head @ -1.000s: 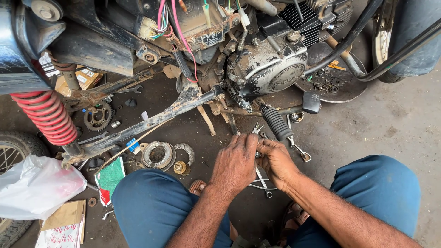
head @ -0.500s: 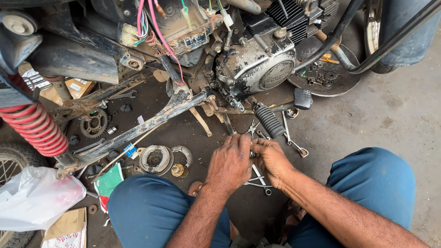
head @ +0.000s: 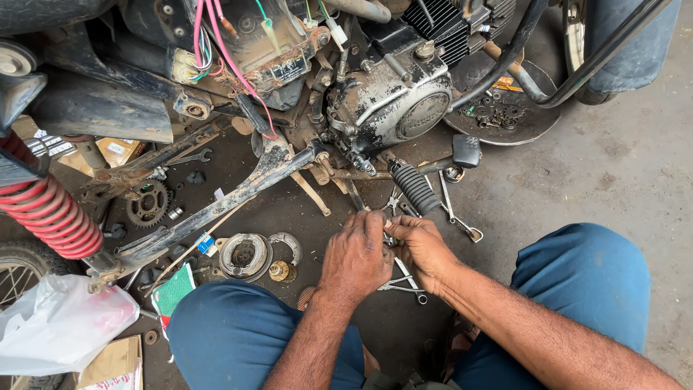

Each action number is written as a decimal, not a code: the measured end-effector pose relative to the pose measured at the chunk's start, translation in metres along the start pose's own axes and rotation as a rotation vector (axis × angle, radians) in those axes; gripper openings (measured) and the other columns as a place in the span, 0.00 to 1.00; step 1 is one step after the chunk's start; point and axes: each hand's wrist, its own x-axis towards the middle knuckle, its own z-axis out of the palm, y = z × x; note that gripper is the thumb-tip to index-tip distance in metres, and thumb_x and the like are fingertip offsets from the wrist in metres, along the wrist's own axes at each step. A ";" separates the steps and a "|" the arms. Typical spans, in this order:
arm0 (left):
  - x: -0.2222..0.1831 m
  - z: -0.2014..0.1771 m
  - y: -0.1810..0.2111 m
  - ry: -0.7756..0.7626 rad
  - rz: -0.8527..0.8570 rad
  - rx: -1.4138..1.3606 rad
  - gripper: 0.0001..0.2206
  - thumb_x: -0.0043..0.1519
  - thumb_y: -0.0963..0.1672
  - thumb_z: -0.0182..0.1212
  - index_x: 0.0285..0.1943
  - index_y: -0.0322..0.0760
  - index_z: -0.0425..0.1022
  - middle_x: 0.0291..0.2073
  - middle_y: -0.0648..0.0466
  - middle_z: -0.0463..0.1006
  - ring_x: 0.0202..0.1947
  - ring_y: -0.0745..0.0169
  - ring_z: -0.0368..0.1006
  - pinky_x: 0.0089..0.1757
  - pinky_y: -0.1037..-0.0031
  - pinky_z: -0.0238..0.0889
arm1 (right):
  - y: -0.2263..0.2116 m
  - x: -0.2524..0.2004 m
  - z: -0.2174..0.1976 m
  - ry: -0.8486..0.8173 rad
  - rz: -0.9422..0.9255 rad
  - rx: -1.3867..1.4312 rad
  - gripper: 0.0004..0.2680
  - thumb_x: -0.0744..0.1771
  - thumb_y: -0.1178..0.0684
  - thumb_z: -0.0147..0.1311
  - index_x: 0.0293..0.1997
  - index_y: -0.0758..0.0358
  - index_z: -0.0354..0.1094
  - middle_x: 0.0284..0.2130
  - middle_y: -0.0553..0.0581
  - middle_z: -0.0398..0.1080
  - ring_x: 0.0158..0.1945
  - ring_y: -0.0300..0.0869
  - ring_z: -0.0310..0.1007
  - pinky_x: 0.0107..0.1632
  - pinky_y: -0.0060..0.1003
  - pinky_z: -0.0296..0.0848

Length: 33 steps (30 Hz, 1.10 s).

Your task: The person sits on the workshop floor repairing a motorcycle's rear suspension. They unbolt the shock absorber from the frame by hand and with wrenches, work the removed shock assembly on their lap using pliers and a hammer, then reach back to the motorcycle to reattach components and adjust wiring near the engine.

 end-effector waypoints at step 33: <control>-0.001 0.007 -0.001 -0.011 -0.144 -0.031 0.17 0.52 0.40 0.67 0.49 0.27 0.70 0.41 0.40 0.73 0.45 0.42 0.77 0.43 0.58 0.74 | 0.003 0.012 -0.008 0.059 0.032 -0.039 0.05 0.67 0.58 0.55 0.42 0.71 0.70 0.35 0.58 0.72 0.37 0.41 0.73 0.41 0.36 0.77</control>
